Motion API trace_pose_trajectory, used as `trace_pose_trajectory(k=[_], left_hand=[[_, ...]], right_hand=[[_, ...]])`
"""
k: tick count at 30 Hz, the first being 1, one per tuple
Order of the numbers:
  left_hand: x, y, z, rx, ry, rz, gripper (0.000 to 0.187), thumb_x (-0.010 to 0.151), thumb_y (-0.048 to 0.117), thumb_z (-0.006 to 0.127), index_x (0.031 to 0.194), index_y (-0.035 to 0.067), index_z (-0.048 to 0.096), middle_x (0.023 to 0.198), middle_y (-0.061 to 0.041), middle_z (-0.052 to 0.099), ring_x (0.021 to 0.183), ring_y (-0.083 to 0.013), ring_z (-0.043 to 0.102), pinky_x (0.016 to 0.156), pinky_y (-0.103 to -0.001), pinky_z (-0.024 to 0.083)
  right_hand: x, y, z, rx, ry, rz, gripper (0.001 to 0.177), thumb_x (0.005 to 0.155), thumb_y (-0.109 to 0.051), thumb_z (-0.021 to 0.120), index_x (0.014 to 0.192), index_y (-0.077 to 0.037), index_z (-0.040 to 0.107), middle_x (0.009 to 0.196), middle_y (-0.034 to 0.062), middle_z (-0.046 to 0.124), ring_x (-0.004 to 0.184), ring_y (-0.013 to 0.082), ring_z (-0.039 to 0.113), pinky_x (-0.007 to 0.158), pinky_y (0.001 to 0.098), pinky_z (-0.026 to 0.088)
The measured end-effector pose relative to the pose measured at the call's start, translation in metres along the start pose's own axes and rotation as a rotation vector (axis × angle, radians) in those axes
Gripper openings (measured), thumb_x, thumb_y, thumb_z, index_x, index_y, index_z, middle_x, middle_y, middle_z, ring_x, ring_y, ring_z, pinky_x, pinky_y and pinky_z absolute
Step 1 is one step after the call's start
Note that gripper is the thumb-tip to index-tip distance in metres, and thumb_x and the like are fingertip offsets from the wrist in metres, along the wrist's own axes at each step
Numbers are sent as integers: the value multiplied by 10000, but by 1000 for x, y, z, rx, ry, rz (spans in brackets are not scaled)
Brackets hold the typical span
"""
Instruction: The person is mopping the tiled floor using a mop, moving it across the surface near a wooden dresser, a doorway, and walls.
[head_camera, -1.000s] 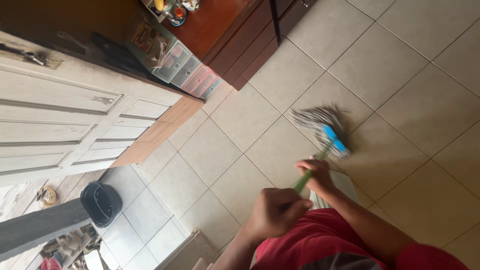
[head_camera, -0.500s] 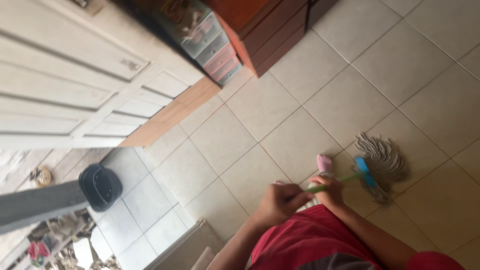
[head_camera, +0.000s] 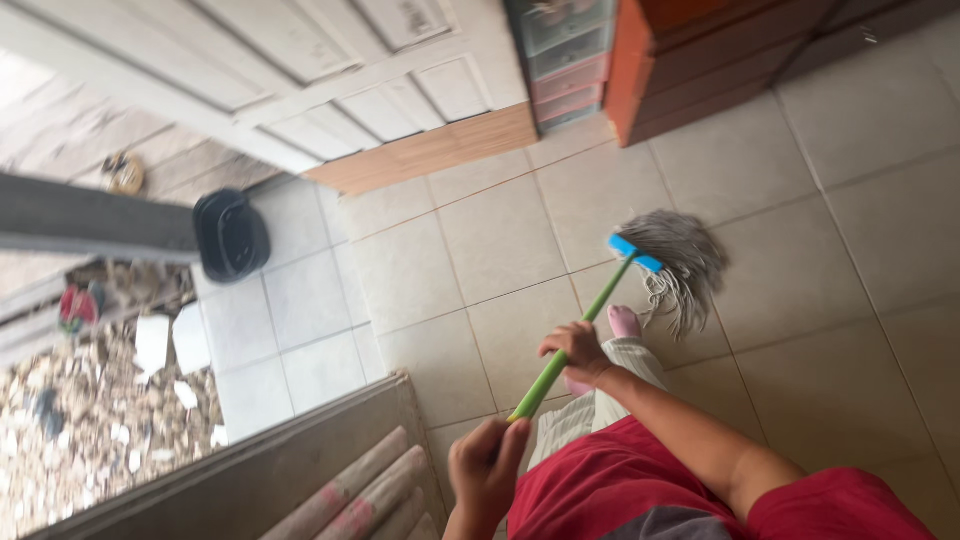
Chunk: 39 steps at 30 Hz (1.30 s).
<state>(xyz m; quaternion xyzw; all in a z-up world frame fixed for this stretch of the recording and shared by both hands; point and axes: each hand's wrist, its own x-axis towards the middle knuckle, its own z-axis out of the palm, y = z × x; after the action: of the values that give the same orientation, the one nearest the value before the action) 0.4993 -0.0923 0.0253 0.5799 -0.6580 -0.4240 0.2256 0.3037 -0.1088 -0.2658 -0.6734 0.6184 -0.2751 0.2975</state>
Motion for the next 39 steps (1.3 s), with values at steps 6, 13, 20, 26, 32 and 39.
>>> trace_pose_trajectory(k=[6, 13, 20, 26, 32, 39], left_hand=[[-44, -23, -38, -247, 388, -311, 165, 883, 102, 724, 814, -39, 775, 601, -49, 679, 571, -57, 567, 529, -238, 437], [-7, 8, -6, -125, 576, 163, 170, 879, 4, 765, 763, -3, 641, 663, -74, 603, 634, -177, 623, 706, -306, 542], [58, 51, -7, -224, 459, 220, 179, 856, -25, 778, 760, -13, 627, 638, -82, 586, 589, -218, 600, 627, -332, 552], [100, 84, -2, -404, 277, 270, 196, 875, 8, 785, 791, -5, 608, 699, -97, 615, 648, -231, 642, 632, -344, 542], [151, 68, 49, -466, -12, 117, 225, 922, 140, 782, 789, 8, 658, 640, -72, 563, 559, -175, 536, 526, -330, 421], [180, 38, 103, -477, -42, -198, 265, 949, 234, 773, 816, 13, 713, 556, -45, 504, 517, -101, 418, 486, -300, 357]], right_hand=[[59, -67, 56, 83, -416, -354, 147, 776, -175, 765, 849, -296, 725, 851, -64, 682, 932, 220, 642, 942, 442, 405], [143, -111, 88, 1, -790, -605, 179, 829, -129, 716, 890, -295, 744, 866, -72, 689, 994, 209, 654, 1078, 574, 308], [182, -80, 46, 75, -773, -553, 96, 870, -173, 666, 919, -244, 708, 881, -72, 702, 970, 167, 677, 995, 420, 431], [167, -13, -51, 96, -469, -373, 147, 836, -155, 673, 967, -217, 694, 874, -50, 720, 940, 189, 696, 933, 465, 389], [131, 81, -129, -49, -214, -163, 132, 869, -207, 673, 997, -212, 705, 904, -28, 754, 911, 209, 710, 828, 453, 399], [117, 156, -129, -275, -122, -44, 129, 850, -180, 674, 943, -248, 730, 877, -57, 744, 812, 205, 672, 821, 413, 410]])
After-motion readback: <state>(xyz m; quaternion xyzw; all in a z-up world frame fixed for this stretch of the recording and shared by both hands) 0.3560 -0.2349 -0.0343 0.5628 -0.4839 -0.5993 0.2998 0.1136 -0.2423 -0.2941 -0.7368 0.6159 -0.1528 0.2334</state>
